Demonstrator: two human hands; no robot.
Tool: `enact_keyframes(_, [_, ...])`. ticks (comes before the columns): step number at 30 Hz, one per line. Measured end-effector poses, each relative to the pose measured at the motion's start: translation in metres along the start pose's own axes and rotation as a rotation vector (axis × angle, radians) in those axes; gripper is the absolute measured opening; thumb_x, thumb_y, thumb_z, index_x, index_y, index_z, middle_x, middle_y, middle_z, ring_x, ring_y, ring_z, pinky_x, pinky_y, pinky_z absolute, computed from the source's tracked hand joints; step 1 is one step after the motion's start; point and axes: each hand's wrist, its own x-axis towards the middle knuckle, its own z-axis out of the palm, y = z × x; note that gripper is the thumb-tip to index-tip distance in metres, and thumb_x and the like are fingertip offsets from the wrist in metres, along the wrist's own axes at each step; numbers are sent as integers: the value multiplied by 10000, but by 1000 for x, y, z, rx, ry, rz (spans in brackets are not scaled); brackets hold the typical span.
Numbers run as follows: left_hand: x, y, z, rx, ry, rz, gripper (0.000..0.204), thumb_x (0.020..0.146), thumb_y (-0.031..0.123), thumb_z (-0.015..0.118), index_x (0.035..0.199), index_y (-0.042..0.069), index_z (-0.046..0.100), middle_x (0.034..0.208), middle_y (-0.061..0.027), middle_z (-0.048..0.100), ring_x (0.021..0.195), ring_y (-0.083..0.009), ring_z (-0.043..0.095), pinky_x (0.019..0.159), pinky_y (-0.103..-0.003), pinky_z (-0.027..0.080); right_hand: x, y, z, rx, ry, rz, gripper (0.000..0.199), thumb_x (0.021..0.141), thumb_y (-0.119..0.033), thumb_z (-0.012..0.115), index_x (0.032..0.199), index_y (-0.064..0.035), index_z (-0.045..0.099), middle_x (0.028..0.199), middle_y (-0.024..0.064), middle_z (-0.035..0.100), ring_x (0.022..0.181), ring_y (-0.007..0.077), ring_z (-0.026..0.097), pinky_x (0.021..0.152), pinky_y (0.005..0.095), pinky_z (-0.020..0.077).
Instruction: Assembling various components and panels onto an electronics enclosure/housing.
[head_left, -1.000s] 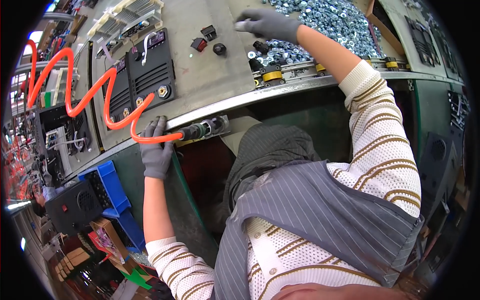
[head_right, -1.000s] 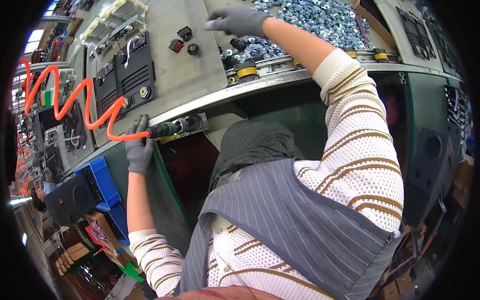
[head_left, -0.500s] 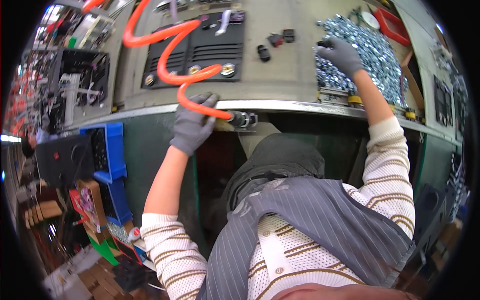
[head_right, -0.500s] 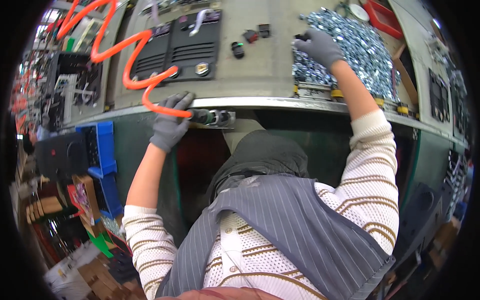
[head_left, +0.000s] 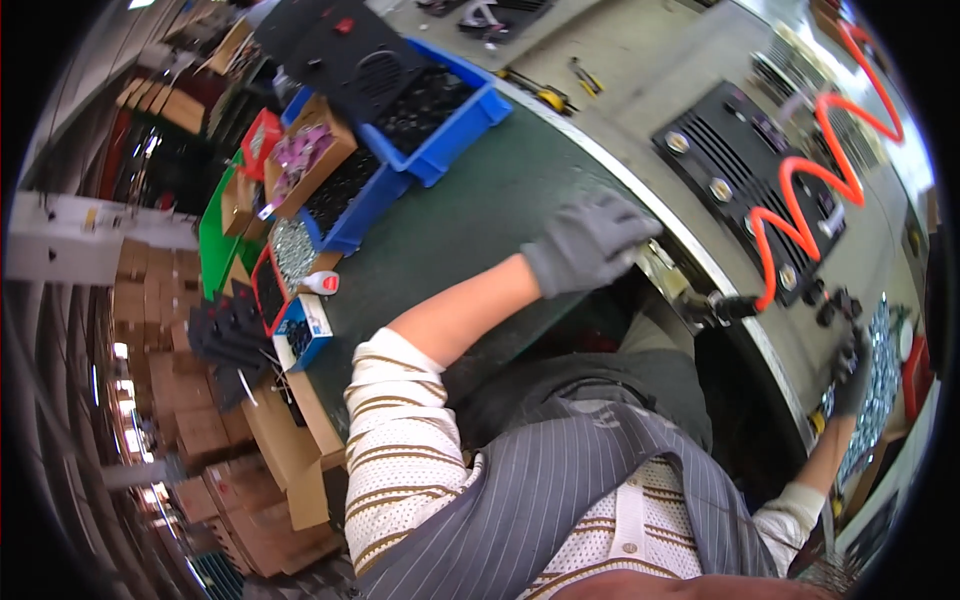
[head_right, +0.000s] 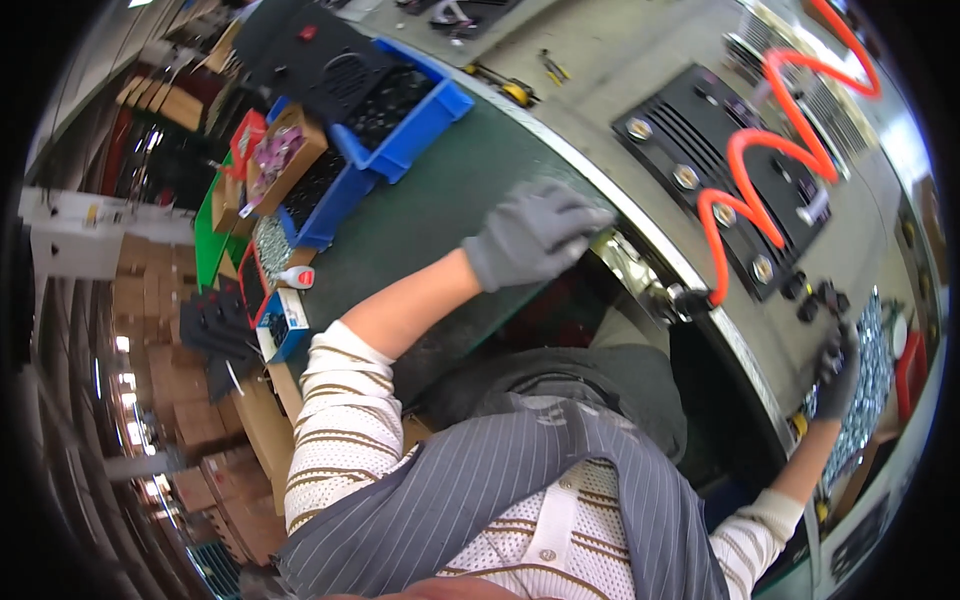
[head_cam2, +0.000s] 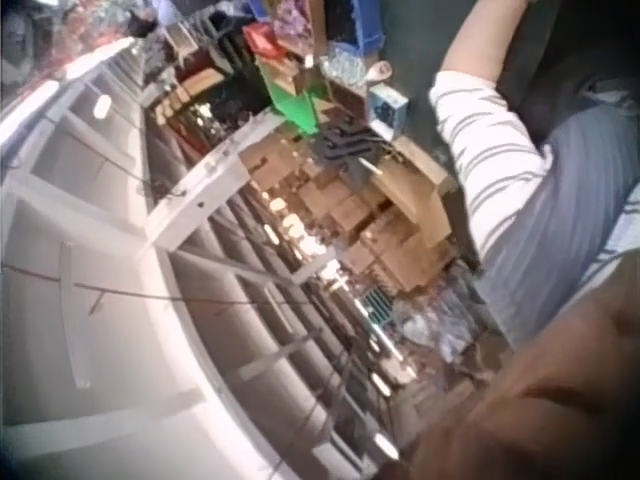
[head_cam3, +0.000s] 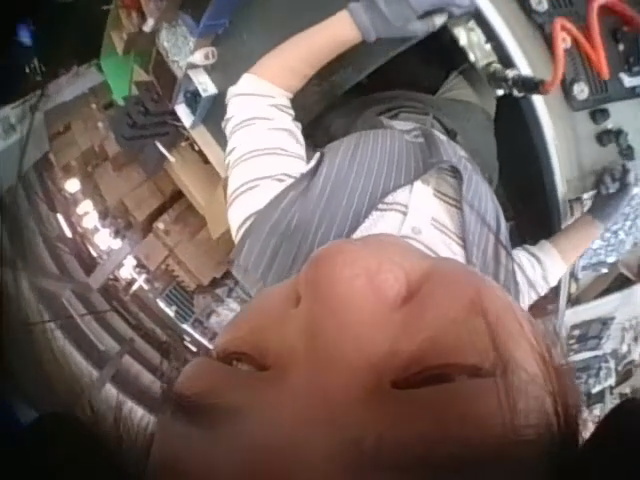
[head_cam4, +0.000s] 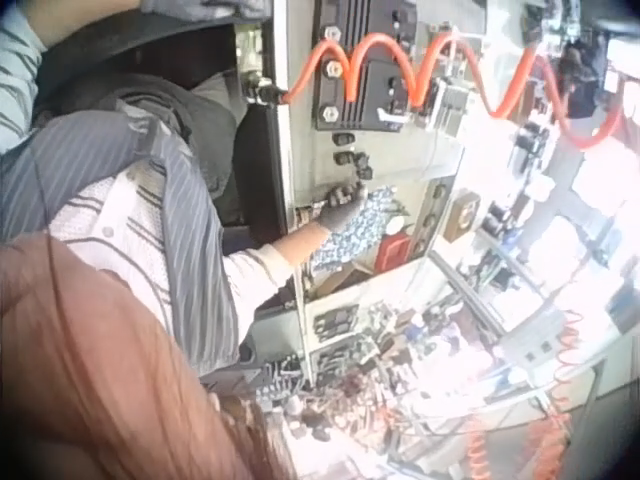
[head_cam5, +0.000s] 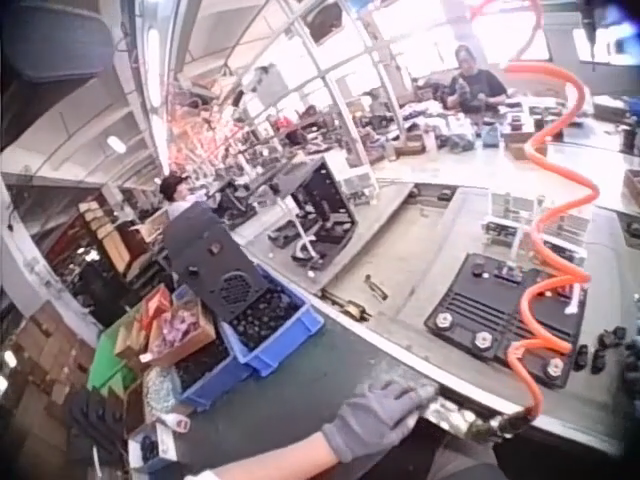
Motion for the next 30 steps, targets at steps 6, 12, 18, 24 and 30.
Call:
enact_keyframes(6, [-88, -108, -159, 642, 257, -473, 199, 711, 172, 584, 898, 143, 646, 851, -96, 633, 806, -273, 600, 739, -395, 477, -1, -10, -27, 277, -165, -57, 435, 851, -41, 496, 1274, -31, 394, 1037, 91, 547, 739, 127, 497, 488, 172, 396])
enact_keyframes(12, [-192, -192, -296, 898, 194, -1439, 371, 824, 458, 500, 987, 168, 663, 1055, -109, 634, 958, -292, 606, 793, -411, 475, 16, -7, -58, 280, -108, -100, 434, 839, -10, 457, 1268, -19, 388, 1089, 137, 555, 769, 168, 522, 511, 198, 422])
enact_keyframes(18, [-173, -225, -290, 960, 44, -1633, 577, 805, 604, 449, 1041, 121, 657, 1126, -149, 607, 1043, -304, 585, 845, -425, 467, 12, -16, -55, 145, -69, -83, 400, 849, -33, 460, 1245, -25, 404, 957, 55, 554, 638, 65, 481, 405, 142, 364])
enact_keyframes(24, [-184, -262, -290, 908, -99, -1731, 560, 778, 554, 499, 1096, 114, 635, 1176, -158, 578, 1087, -300, 565, 878, -406, 458, 16, -13, -60, 36, 46, -117, 418, 861, -62, 469, 1270, -17, 397, 951, 40, 548, 626, 44, 463, 408, 139, 356])
enact_keyframes(30, [-217, -263, -288, 902, 547, -1441, 431, 849, 445, 495, 1026, 84, 651, 982, -124, 664, 908, -267, 634, 754, -376, 485, 5, -18, -54, -94, 140, -179, 409, 870, -74, 464, 1268, -3, 397, 1001, 79, 539, 645, 47, 472, 425, 124, 345])
